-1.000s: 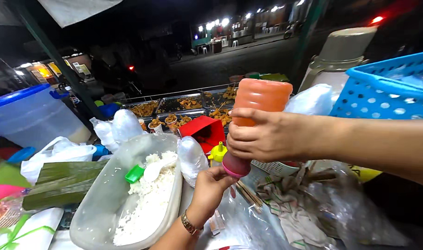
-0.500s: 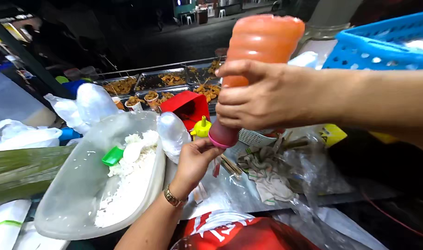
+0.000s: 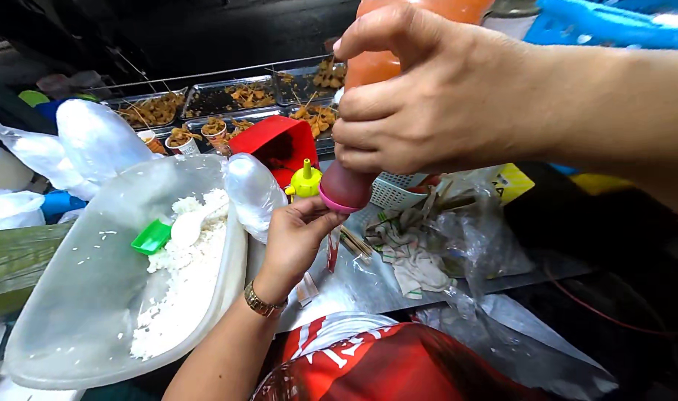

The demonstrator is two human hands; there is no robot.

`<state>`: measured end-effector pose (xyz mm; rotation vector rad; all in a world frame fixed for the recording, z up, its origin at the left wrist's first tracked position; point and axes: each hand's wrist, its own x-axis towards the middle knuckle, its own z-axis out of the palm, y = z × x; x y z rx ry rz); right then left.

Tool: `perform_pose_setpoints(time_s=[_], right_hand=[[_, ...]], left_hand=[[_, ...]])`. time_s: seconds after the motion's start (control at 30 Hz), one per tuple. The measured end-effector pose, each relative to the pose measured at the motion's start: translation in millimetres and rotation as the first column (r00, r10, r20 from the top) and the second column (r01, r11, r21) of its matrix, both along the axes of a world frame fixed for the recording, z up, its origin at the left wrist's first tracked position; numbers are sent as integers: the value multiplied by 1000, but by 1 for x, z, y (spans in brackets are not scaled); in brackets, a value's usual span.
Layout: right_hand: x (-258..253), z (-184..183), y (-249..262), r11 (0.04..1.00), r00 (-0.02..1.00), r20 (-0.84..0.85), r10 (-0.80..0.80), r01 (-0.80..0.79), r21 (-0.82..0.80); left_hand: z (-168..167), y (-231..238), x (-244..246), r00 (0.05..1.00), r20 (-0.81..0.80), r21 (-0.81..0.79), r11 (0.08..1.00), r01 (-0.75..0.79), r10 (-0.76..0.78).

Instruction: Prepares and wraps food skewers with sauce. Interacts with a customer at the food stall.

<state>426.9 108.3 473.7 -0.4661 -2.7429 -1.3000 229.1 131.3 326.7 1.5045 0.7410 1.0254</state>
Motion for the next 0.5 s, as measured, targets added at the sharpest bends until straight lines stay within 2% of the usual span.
perform_pose_setpoints(time_s=[0.3,0.4,0.5], right_hand=[[11,-8,0,999,998,-49,-30,29,-14],[19,-15,-1,999,993,-111,-45,43,-23],[32,-30,-4,990,963,-236,-132,118,-74]], left_hand=[[-3,3,3,999,-42,50,999,3,-1],[-8,6,2,998,-68,126,992,18,-9],[-8,7,-4,990,-137,240,970,26,7]])
